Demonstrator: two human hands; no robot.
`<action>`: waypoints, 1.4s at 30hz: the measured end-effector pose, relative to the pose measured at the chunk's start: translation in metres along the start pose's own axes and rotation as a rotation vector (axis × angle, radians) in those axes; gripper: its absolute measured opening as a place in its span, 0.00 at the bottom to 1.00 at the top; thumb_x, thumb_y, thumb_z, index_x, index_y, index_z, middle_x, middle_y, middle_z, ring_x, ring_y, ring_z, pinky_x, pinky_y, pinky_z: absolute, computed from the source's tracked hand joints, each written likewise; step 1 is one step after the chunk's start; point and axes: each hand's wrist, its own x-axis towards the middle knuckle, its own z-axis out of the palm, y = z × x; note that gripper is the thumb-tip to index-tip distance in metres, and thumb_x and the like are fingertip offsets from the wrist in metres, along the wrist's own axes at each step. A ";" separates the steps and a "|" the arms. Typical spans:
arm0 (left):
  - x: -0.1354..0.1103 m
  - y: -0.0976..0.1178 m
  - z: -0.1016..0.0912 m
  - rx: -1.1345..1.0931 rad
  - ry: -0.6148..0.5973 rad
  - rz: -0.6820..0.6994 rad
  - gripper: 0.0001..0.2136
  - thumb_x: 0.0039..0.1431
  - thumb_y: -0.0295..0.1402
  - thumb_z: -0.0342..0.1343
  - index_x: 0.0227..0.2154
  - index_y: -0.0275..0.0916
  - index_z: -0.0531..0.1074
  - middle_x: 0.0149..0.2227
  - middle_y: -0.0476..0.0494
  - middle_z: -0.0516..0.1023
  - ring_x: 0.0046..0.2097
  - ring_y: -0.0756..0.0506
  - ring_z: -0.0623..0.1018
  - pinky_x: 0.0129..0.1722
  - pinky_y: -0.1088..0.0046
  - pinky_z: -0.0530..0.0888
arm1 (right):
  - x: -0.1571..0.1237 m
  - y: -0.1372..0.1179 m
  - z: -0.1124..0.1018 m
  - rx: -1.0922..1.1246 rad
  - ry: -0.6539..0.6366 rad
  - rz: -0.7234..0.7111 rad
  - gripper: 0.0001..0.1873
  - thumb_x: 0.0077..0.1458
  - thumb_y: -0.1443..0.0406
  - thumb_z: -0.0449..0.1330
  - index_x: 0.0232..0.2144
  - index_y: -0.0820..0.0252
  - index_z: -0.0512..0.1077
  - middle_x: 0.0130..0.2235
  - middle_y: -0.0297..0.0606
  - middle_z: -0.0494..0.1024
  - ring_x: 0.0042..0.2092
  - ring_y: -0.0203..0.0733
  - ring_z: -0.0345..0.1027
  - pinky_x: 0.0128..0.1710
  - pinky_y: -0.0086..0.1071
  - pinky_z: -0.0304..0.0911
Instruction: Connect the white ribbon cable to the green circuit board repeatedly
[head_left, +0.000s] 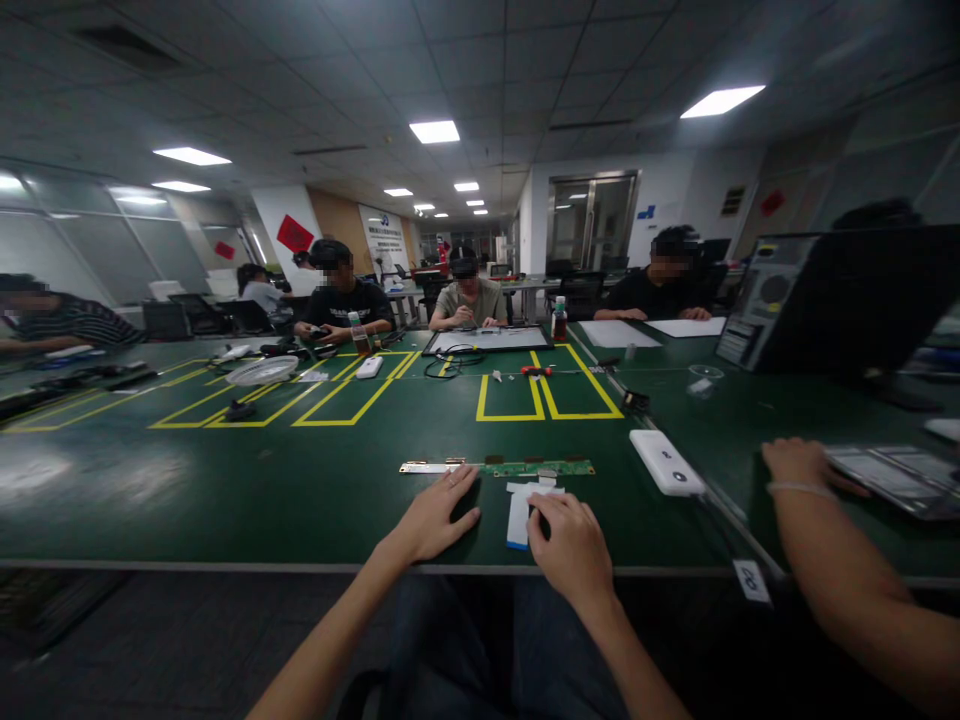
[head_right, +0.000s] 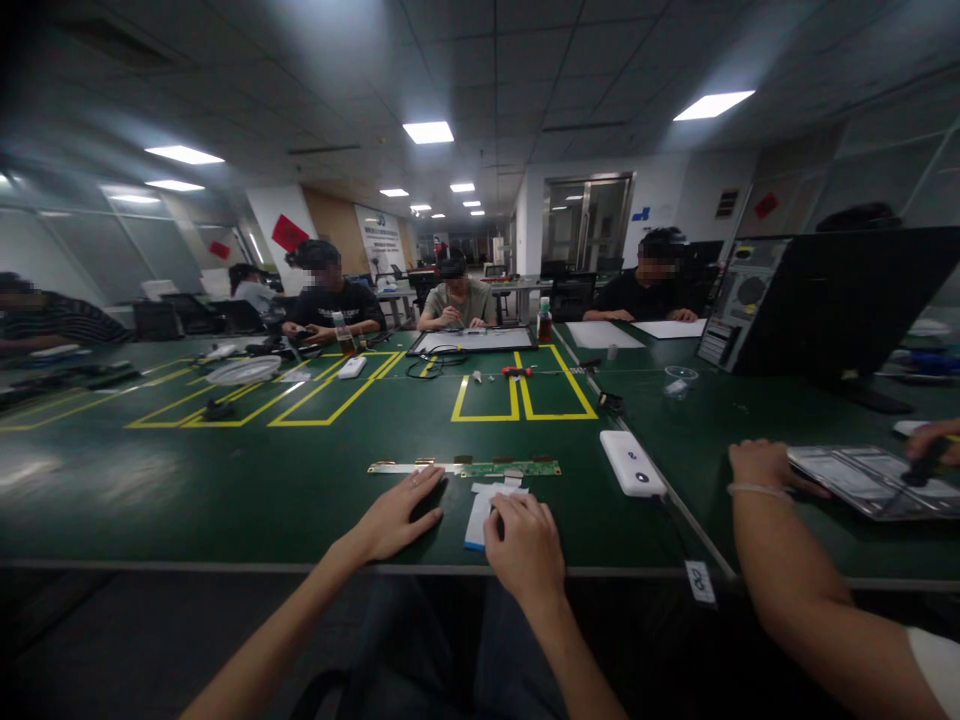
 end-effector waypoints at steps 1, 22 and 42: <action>0.000 0.000 0.000 -0.006 -0.001 0.009 0.33 0.71 0.49 0.48 0.72 0.38 0.56 0.73 0.38 0.56 0.74 0.39 0.56 0.73 0.56 0.56 | 0.000 0.000 0.000 -0.002 0.003 -0.002 0.15 0.63 0.69 0.56 0.47 0.53 0.80 0.48 0.37 0.83 0.52 0.46 0.72 0.53 0.38 0.62; 0.051 0.028 0.027 -0.012 -0.006 0.168 0.33 0.72 0.54 0.42 0.74 0.43 0.52 0.75 0.40 0.52 0.76 0.37 0.50 0.73 0.50 0.51 | -0.002 0.001 -0.001 0.035 -0.046 -0.091 0.18 0.65 0.68 0.53 0.49 0.55 0.79 0.52 0.40 0.82 0.56 0.46 0.71 0.58 0.39 0.61; 0.043 0.034 0.016 -0.092 -0.004 0.175 0.31 0.70 0.50 0.48 0.71 0.41 0.60 0.72 0.42 0.59 0.74 0.41 0.58 0.74 0.57 0.55 | 0.003 -0.003 -0.001 -0.068 -0.133 -0.045 0.25 0.66 0.64 0.54 0.63 0.59 0.71 0.63 0.41 0.74 0.64 0.50 0.62 0.63 0.43 0.56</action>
